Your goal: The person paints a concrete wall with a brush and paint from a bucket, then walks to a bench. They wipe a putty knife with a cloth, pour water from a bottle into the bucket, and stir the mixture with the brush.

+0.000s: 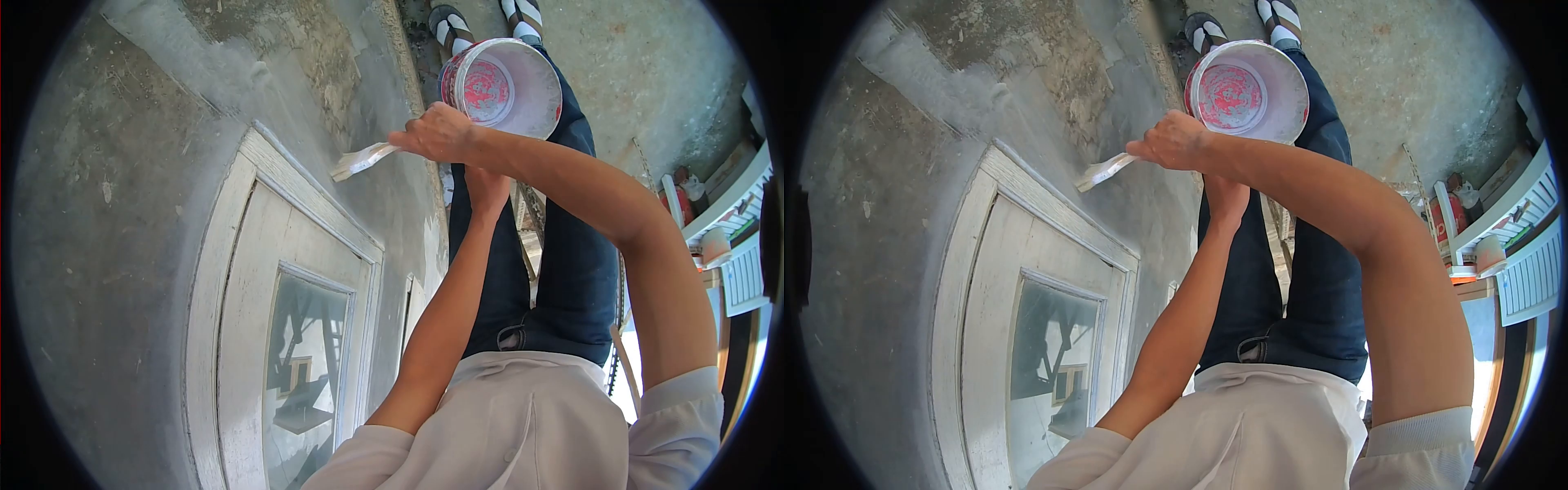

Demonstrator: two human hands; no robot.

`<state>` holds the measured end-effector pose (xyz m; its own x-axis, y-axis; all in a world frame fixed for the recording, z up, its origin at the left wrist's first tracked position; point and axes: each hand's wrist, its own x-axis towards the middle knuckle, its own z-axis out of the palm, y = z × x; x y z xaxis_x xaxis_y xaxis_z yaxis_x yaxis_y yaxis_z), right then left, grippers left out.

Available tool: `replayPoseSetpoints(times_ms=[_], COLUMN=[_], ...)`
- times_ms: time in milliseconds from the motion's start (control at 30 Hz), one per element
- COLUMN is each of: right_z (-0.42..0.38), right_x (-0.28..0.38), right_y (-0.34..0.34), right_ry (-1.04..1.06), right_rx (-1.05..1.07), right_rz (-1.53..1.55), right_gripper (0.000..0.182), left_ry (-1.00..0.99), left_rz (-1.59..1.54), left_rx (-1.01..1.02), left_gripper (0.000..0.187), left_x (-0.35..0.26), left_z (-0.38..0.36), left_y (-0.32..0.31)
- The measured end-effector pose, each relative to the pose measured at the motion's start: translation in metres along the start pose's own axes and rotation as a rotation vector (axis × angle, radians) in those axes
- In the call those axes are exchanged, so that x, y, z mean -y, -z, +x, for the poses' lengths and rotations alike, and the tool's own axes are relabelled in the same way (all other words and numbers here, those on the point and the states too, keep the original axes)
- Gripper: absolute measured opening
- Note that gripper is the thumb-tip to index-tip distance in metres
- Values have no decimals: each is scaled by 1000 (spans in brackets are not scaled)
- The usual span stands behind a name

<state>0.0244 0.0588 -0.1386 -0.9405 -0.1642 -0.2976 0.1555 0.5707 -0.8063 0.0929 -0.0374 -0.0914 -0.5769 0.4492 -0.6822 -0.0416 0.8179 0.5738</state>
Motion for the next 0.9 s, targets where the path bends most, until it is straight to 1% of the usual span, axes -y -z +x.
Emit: replayPoseSetpoints(times_ms=[33,67,133,200,267,367,400,433,500,533,567,633,733,767,800,833,900], right_z=[0,4,23,37,41,35,37,37,33,27,20,4,7,15,27,38,54], right_x=[1,-2,-13,-40,-65,-75,-74,-68,-44,-34,-28,-17,0,-5,-15,-26,-60], right_y=[-1,-1,26,61,96,142,138,126,87,69,53,30,19,20,31,43,78], right_ry=[63,81,114,72,-94,-411,-397,-362,-295,-257,-218,-74,100,98,102,106,55], right_rx=[-6,-71,-200,-304,-334,-327,-355,-339,-309,-244,-180,-26,42,-34,-111,-192,-240], right_rz=[-68,-76,-91,-159,-68,126,132,133,142,134,121,62,-115,-129,-140,-149,-211], right_gripper=[16,16,18,19,21,31,31,28,23,23,22,19,15,15,14,14,16], left_ry=[9,71,246,470,459,444,444,441,445,447,389,283,-22,72,168,247,386], left_rz=[16,-83,-313,-575,-521,-485,-495,-502,-524,-536,-553,-586,-77,-222,-363,-436,-517], left_rx=[19,34,73,110,102,89,88,87,97,105,89,64,63,51,32,40,73], left_gripper=[44,40,34,29,27,26,26,26,28,30,33,41,24,24,24,24,27], left_x=[-5,-11,-18,-15,-15,-17,-18,-18,-15,-14,-18,-27,-17,-16,-26,-27,-23], left_z=[1,1,1,-1,-3,-2,-1,1,2,2,4,2,7,4,4,2,-1], left_y=[3,4,6,5,5,3,3,3,5,5,5,5,4,1,1,2,3])
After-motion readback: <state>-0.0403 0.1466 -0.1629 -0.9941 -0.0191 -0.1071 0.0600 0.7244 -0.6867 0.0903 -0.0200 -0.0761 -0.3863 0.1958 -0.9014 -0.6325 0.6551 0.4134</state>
